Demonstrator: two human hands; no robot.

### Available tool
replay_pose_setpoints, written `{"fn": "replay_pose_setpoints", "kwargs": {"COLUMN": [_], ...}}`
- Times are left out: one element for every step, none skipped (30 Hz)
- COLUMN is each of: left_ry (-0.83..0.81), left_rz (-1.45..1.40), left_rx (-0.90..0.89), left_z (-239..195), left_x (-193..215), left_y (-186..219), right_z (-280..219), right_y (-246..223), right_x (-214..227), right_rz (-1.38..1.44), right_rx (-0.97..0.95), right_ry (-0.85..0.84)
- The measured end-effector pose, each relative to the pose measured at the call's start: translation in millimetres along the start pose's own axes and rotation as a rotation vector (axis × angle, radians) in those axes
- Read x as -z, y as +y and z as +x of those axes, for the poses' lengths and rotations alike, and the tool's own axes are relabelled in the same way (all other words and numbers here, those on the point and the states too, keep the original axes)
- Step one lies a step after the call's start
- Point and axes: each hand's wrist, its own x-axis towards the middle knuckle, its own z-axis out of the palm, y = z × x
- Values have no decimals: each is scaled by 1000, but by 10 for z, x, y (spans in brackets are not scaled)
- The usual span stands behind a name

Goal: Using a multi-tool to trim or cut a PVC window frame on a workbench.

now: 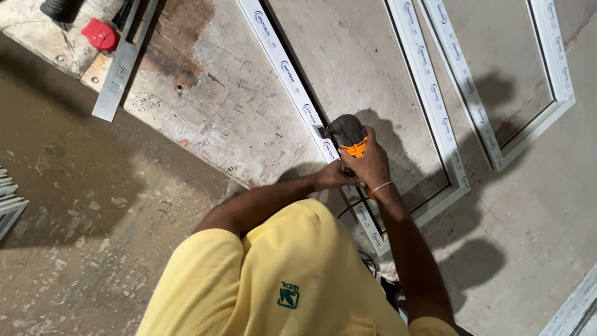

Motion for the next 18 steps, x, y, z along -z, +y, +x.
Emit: {"fn": "replay_pose_setpoints", "kwargs": {"left_ry": [1, 8, 16, 18, 15, 12, 11, 5, 1, 2, -4, -10, -10, -13, -16, -16, -3, 11], "left_rz": [-1, 8, 16, 15, 26, 37, 37, 37, 37, 38, 23, 8, 8, 3, -2, -2, 18, 38], "left_rx": [0, 13, 26, 26, 19, 11, 11, -14, -40, -40, -43, -46, -46, -48, -50, -50, -31, -12], "left_z": [-4, -9, -17, -28, -36, -44, -40, -37, -38, -35, -30, -24, -22, -19, -17, -20, -22, -24], "left_x": [-4, -7, -9, -6, -12, -19, -16, -13, -6, 0, 4, 8, 10, 12, 10, 6, -1, -8], "left_y": [12, 24, 35, 48, 57, 68, 61, 55, 50, 35, 21, 5, 3, 0, -5, 4, 11, 18], "right_z": [12, 24, 37, 41, 36, 31, 34, 37, 44, 49, 55, 61, 65, 71, 71, 76, 79, 81], "right_y": [20, 39, 55, 30, 10, -9, -24, -39, -59, -51, -41, -30, -29, -28, -26, -38, -46, -55], "right_x": [-11, -24, -39, -30, -18, -4, 4, 12, 17, 6, -3, -12, -15, -17, -20, -18, -15, -12], "right_rz": [0, -8, -15, -15, -17, -19, -20, -22, -23, -24, -20, -16, -17, -13, -10, -11, -18, -26], "right_rx": [1, 5, 10, 12, 5, -2, -2, -8, -13, -12, -1, 9, 9, 10, 9, 8, -8, -25], "right_ry": [-1, 1, 3, 1, -3, -7, -7, -12, -19, -19, -13, -8, -8, -10, -12, -12, -11, -10]}}
